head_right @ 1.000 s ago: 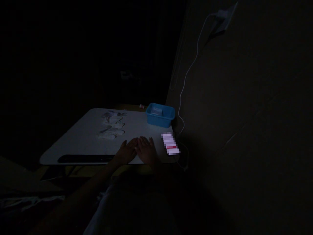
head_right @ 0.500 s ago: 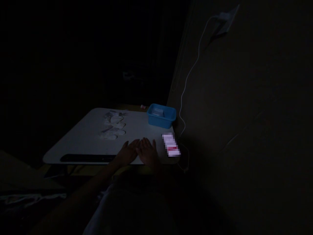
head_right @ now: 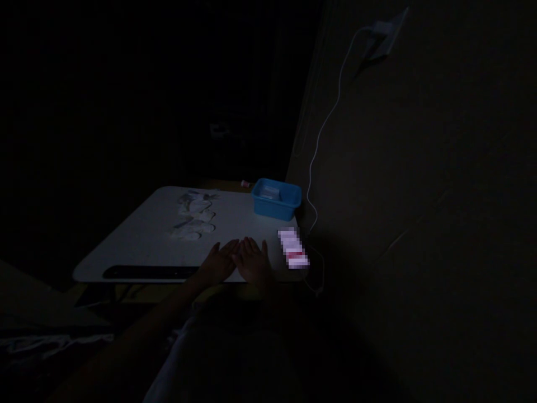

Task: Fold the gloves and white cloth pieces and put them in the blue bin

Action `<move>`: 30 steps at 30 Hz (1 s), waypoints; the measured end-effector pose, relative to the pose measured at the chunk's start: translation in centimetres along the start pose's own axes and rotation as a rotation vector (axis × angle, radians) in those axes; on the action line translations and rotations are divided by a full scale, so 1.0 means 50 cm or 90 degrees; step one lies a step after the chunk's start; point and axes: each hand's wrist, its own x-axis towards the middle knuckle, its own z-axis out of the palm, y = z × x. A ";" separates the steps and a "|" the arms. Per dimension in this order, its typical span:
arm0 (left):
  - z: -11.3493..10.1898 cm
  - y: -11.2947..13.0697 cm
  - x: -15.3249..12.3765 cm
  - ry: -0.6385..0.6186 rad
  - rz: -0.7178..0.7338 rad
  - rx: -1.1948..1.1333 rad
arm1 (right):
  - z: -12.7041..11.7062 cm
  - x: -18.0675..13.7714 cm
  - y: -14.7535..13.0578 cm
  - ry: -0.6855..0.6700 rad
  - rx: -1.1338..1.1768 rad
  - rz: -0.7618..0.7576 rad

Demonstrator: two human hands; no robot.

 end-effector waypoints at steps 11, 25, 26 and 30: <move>0.002 0.000 0.002 -0.001 -0.004 0.006 | -0.005 -0.001 -0.002 0.005 0.015 0.007; -0.003 0.000 0.000 -0.001 0.007 0.007 | -0.001 -0.016 0.052 0.083 0.021 0.171; -0.004 0.000 0.000 -0.002 0.007 0.005 | -0.003 -0.015 0.048 0.086 0.021 0.150; -0.004 -0.001 0.001 -0.007 0.001 0.006 | -0.010 -0.010 0.019 0.051 0.026 0.013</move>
